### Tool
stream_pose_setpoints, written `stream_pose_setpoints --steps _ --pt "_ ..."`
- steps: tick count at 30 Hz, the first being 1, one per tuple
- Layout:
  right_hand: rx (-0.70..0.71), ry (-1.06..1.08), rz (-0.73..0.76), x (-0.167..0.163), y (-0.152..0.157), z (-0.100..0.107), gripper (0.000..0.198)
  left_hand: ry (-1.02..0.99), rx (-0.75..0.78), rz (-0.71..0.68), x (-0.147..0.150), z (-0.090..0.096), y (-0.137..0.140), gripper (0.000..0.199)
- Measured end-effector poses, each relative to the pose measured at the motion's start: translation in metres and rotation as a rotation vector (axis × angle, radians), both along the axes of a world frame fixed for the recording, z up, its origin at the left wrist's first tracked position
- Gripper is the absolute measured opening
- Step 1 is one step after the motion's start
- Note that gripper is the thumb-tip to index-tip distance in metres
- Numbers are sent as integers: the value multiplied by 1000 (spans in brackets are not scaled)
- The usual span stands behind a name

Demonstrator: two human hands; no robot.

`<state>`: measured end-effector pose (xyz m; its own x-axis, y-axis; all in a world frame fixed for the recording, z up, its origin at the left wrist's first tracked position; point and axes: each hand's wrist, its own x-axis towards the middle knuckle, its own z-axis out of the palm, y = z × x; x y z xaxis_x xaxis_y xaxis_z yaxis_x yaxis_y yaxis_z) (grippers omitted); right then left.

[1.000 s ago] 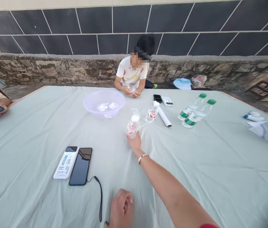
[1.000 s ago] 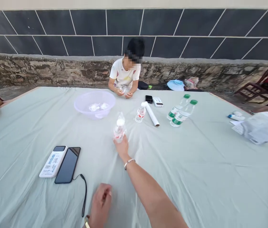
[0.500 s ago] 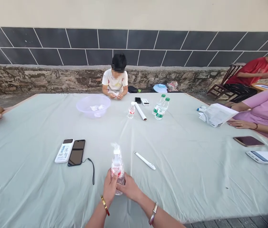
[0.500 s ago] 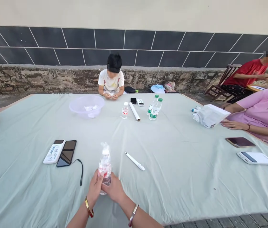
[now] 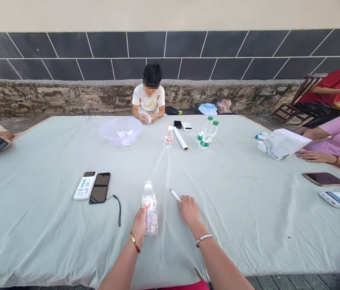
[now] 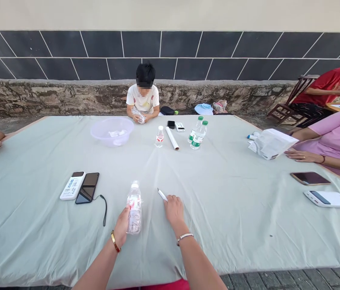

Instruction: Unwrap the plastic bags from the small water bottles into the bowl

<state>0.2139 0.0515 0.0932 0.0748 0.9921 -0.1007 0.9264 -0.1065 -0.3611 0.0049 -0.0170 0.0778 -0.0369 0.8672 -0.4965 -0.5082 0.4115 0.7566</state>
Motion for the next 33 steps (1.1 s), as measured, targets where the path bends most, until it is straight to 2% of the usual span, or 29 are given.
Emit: stream_pose_setpoints --steps 4,8,11,13,17,19,21,24,26,29,33 --pt "-31 156 52 -22 -2 7 23 13 -108 35 -3 4 3 44" --pt "-102 511 105 -43 9 25 29 -35 -116 81 -6 2 4 44" --pt "-216 714 108 -45 2 40 32 -77 -123 106 -9 -1 6 44" --pt "-335 762 219 -34 -10 49 33 -120 -131 130 -12 0 7 44" --pt "-669 816 576 5 -32 64 34 -246 -129 137 -18 5 8 45" --pt "-762 806 633 18 -32 62 35 -277 -134 126 -19 8 8 46" --pt "-667 782 512 19 -26 53 36 -285 -126 117 -20 11 7 48" --pt "-271 570 153 6 -11 28 37 -299 -98 86 -20 15 4 52" --pt "-66 329 24 -5 -4 11 37 -305 -84 68 -19 17 3 50" --pt "20 128 7 -17 -3 -3 37 -301 -50 32 -18 17 1 48" --pt "125 143 -1 -32 -16 -1 32 -323 -49 -26 -17 11 -2 53"
